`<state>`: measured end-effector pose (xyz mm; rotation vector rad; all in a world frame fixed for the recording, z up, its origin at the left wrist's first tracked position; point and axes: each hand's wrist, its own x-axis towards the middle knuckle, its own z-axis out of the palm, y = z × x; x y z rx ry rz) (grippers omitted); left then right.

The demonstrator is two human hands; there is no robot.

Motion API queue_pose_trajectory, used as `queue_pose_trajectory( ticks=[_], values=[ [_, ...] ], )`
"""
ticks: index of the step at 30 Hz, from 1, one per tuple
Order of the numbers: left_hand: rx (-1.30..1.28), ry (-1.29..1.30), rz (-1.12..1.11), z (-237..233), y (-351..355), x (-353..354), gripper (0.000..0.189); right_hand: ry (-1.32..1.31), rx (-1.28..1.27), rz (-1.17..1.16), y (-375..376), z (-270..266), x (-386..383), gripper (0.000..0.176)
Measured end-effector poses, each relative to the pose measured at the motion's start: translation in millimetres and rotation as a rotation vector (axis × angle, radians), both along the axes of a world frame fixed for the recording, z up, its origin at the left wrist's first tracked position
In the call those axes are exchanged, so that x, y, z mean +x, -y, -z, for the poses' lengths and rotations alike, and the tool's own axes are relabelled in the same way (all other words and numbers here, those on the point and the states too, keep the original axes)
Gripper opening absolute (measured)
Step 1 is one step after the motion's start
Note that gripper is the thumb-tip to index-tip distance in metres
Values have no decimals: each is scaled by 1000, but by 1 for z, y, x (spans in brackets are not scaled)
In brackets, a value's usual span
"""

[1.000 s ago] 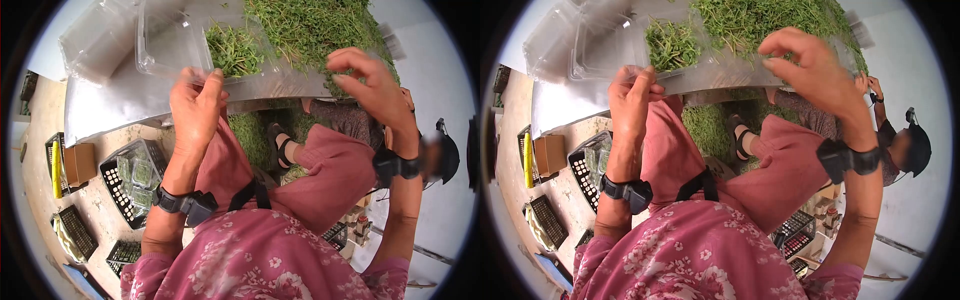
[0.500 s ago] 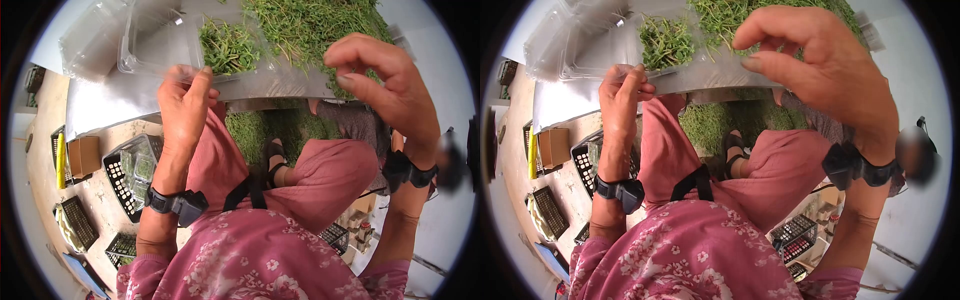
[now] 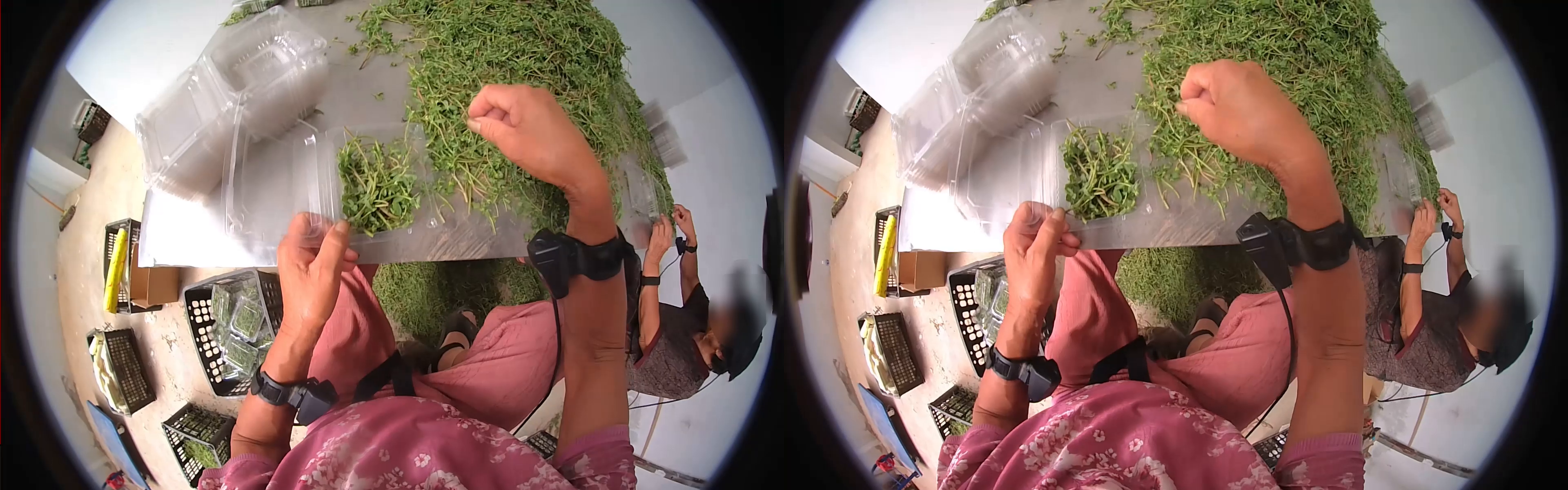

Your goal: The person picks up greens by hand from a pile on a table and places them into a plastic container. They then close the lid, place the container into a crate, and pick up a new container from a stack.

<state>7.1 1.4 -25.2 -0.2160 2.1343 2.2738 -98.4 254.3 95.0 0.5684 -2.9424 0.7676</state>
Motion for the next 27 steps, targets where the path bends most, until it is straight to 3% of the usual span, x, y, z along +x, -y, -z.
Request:
queue_pose_trajectory(
  ticks=[4, 9, 16, 17, 20, 24, 27],
  values=[
    [5, 16, -19, -5, -3, 1, 20, 79, 30, 81, -11, 8, -3, 17],
    [-16, 25, -14, -6, -1, 1, 18, 7, 399, 41, -11, 31, -14, 27],
    [8, 6, -31, -3, -2, 2, 18, 50, 540, 116, 3, 55, -21, 13],
    [4, 2, -34, -2, -2, 2, 18, -121, 473, 88, -4, 68, -23, 7],
    [14, -4, -34, -3, -3, 1, 19, 111, 380, 52, -15, 40, -33, 7],
    [7, 4, -46, -6, -5, 2, 18, 78, -4, 46, -29, 19, -23, 16],
    [-21, 6, -42, -8, -6, 3, 19, 124, -52, 57, -30, 16, -18, 19]
  ],
)
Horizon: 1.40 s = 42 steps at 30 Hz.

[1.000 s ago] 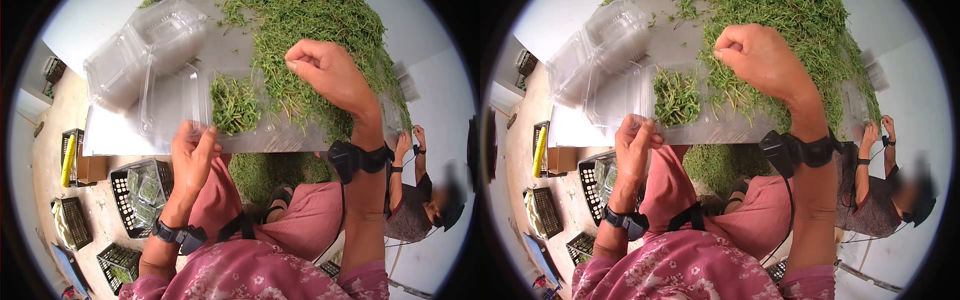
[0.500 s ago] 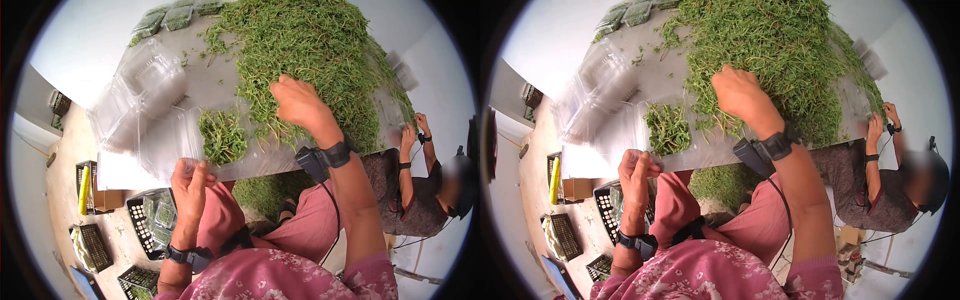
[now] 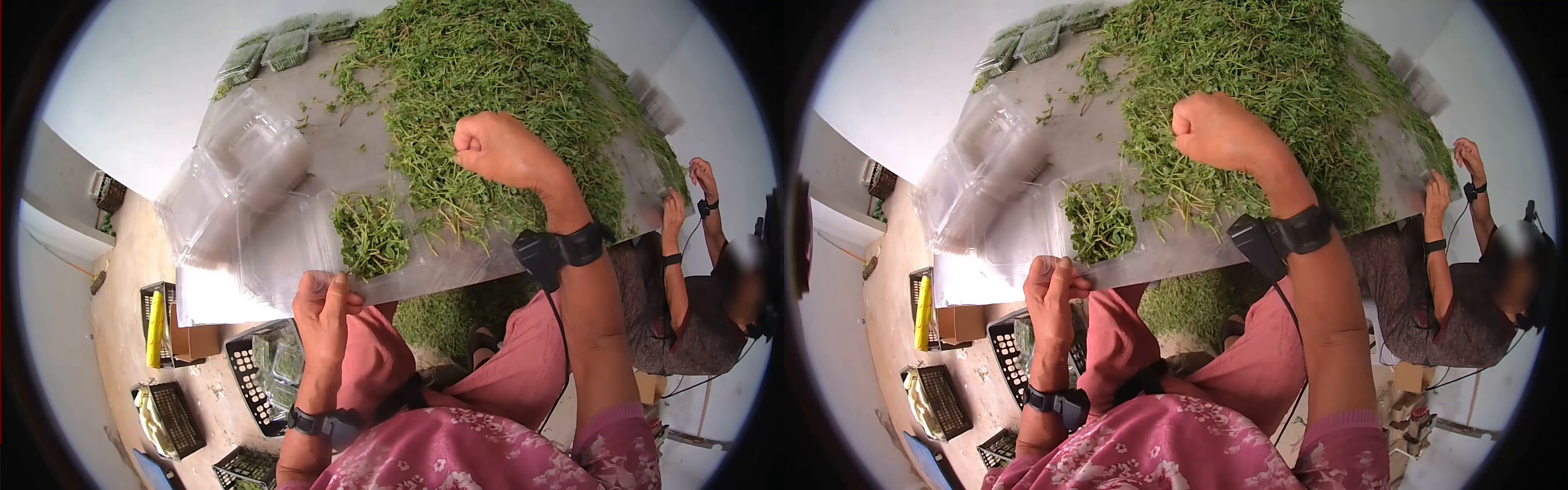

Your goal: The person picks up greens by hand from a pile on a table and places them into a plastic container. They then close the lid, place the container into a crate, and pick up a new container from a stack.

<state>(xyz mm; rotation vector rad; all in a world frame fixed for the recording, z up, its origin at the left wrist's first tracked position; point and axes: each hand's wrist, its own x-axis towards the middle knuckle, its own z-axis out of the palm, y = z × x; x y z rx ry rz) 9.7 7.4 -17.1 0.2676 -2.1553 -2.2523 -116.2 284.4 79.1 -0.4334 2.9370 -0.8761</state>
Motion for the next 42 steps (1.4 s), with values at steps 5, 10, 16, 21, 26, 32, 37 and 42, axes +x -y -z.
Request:
queue_pose_trajectory(
  ticks=[5, 10, 16, 21, 26, 32, 37, 42],
  values=[
    [50, 29, 2, -5, 0, -1, 20, -11, 337, 29, 11, 33, 5, 18],
    [84, 43, -2, -11, -2, -2, 18, 53, 343, 25, 26, 29, 21, 17],
    [53, 23, 40, -11, -3, -1, 18, -16, 379, 79, 38, 54, 23, 15],
    [-18, -59, 65, 0, 0, -2, 20, -55, 116, 144, 17, 56, 15, 11],
    [-35, -34, 75, -2, 0, -2, 20, 25, -312, 234, -2, 32, 7, 21],
    [-43, -32, 150, -2, 3, -6, 18, 176, -525, 246, -4, 21, 25, 21],
    [12, -26, 175, 1, 8, -9, 18, 191, -514, 233, 20, 8, 32, 18],
    [-83, -42, 146, 4, 5, -8, 24, 211, -678, 172, 43, -24, 37, 15]
  ],
)
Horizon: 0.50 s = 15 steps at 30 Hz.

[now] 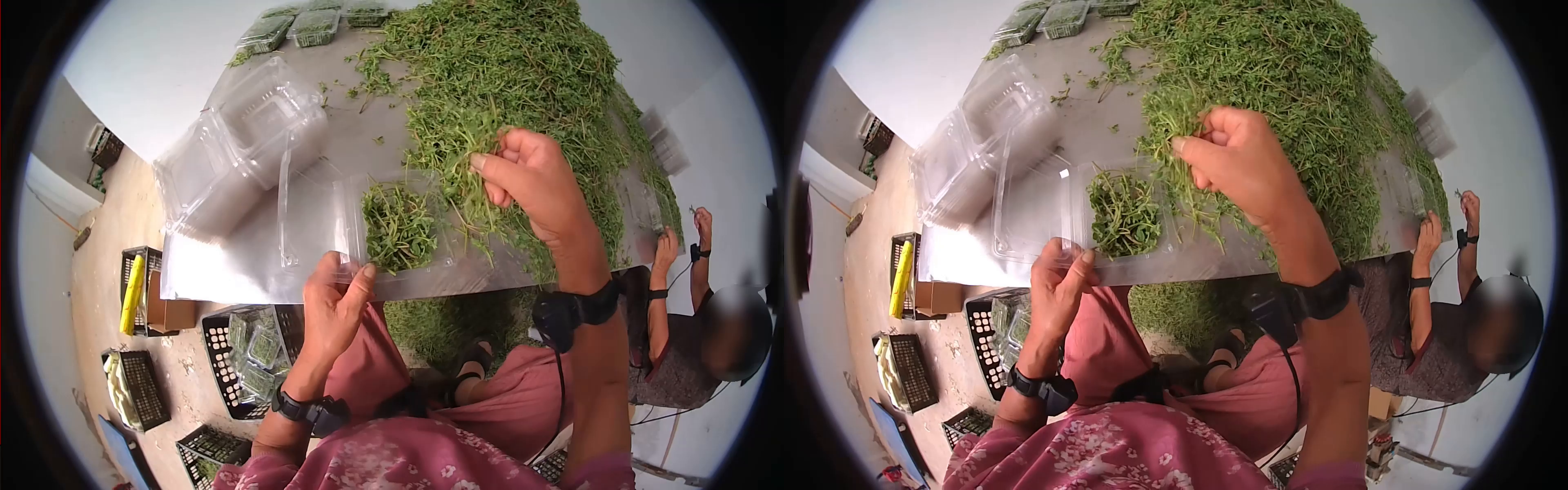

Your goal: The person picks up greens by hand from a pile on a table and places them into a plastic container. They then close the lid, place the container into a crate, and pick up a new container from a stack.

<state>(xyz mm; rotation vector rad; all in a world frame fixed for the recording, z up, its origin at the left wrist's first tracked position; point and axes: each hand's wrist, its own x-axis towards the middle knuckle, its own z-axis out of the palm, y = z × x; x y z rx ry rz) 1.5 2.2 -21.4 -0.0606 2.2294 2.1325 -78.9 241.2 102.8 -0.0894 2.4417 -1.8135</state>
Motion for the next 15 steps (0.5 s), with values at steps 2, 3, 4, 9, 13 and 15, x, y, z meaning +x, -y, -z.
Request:
queue_pose_trajectory(
  ticks=[2, 3, 4, 9, 13, 15],
  values=[
    [-23, -46, -18, 6, 1, 1, 25, 49, -9, -32, 15, 8, 5, 15],
    [-36, -68, -27, 9, 1, 1, 25, 74, -14, -48, 20, 14, 6, 16],
    [-31, -81, -39, 10, 1, 1, 26, 135, 25, -82, 21, 27, 5, 18],
    [-89, -106, -47, 16, 1, 2, 33, 35, 244, -111, 17, 51, 6, 24],
    [-106, -91, -30, 11, -1, 2, 31, -125, 356, -187, 11, 39, 8, 24],
    [-171, -64, 14, 11, 3, 2, 22, -216, 455, -236, 15, 35, 11, 26]
  ],
)
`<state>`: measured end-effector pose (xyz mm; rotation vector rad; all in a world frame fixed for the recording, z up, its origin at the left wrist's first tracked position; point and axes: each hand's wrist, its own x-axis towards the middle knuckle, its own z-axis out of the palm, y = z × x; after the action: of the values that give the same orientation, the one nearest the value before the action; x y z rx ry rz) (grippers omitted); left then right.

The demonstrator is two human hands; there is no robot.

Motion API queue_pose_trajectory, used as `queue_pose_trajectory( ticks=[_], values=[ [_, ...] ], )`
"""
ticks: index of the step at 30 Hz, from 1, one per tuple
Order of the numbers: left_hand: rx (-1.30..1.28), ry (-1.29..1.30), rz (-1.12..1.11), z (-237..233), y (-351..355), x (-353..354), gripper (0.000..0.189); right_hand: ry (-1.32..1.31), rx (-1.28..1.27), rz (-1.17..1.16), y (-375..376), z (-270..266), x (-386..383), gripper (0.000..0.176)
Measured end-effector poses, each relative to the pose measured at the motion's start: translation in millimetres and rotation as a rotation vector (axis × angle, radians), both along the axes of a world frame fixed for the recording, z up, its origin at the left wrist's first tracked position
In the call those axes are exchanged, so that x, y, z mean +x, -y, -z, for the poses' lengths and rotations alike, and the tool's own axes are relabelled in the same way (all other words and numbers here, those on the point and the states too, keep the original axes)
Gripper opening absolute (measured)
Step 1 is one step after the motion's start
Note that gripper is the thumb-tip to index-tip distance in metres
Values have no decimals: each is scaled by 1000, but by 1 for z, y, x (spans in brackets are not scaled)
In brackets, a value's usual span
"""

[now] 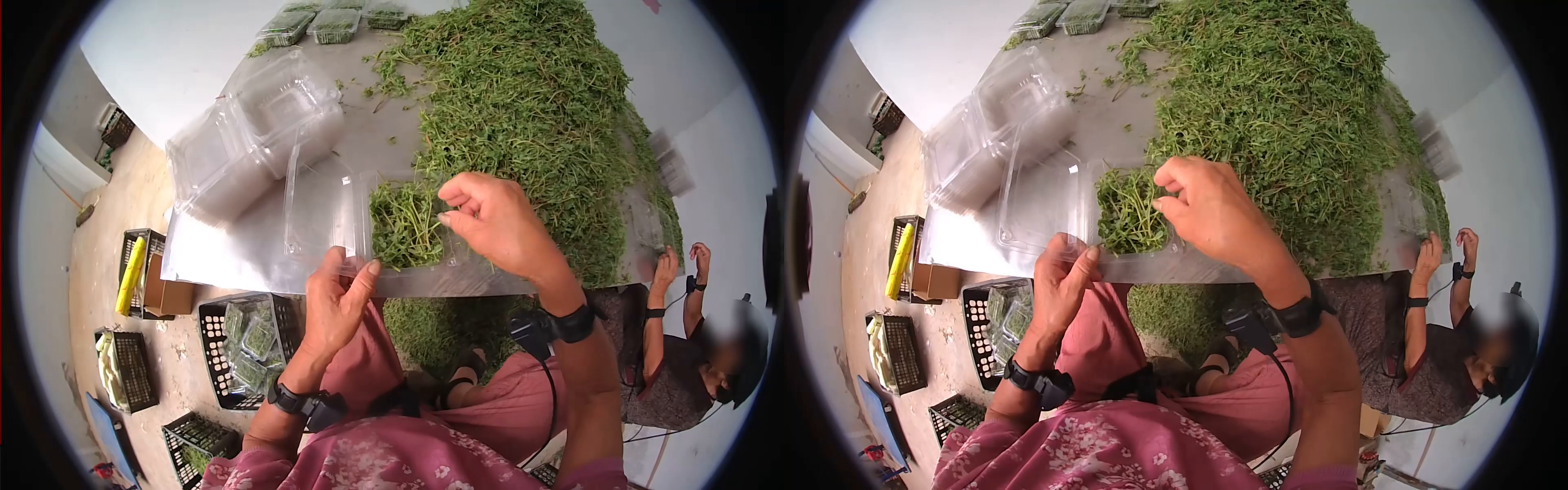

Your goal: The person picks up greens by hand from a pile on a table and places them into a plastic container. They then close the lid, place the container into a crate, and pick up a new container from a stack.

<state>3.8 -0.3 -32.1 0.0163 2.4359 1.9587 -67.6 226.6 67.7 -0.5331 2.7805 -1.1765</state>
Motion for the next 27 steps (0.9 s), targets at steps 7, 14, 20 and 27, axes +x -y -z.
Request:
queue_pose_trajectory(
  ticks=[7, 14, 20, 27],
  values=[
    [-11, -17, -44, 0, -3, 0, 27, -372, 361, -170, 19, 28, -2, 27],
    [54, -26, -50, -2, -7, 1, 27, -318, 536, -295, 23, 46, -8, 8],
    [72, -34, -67, -5, -9, 1, 27, -387, 559, -222, 27, 37, -4, 5],
    [61, -44, -82, -3, -10, 1, 28, -360, 511, -262, 23, 50, -10, 8]
  ],
)
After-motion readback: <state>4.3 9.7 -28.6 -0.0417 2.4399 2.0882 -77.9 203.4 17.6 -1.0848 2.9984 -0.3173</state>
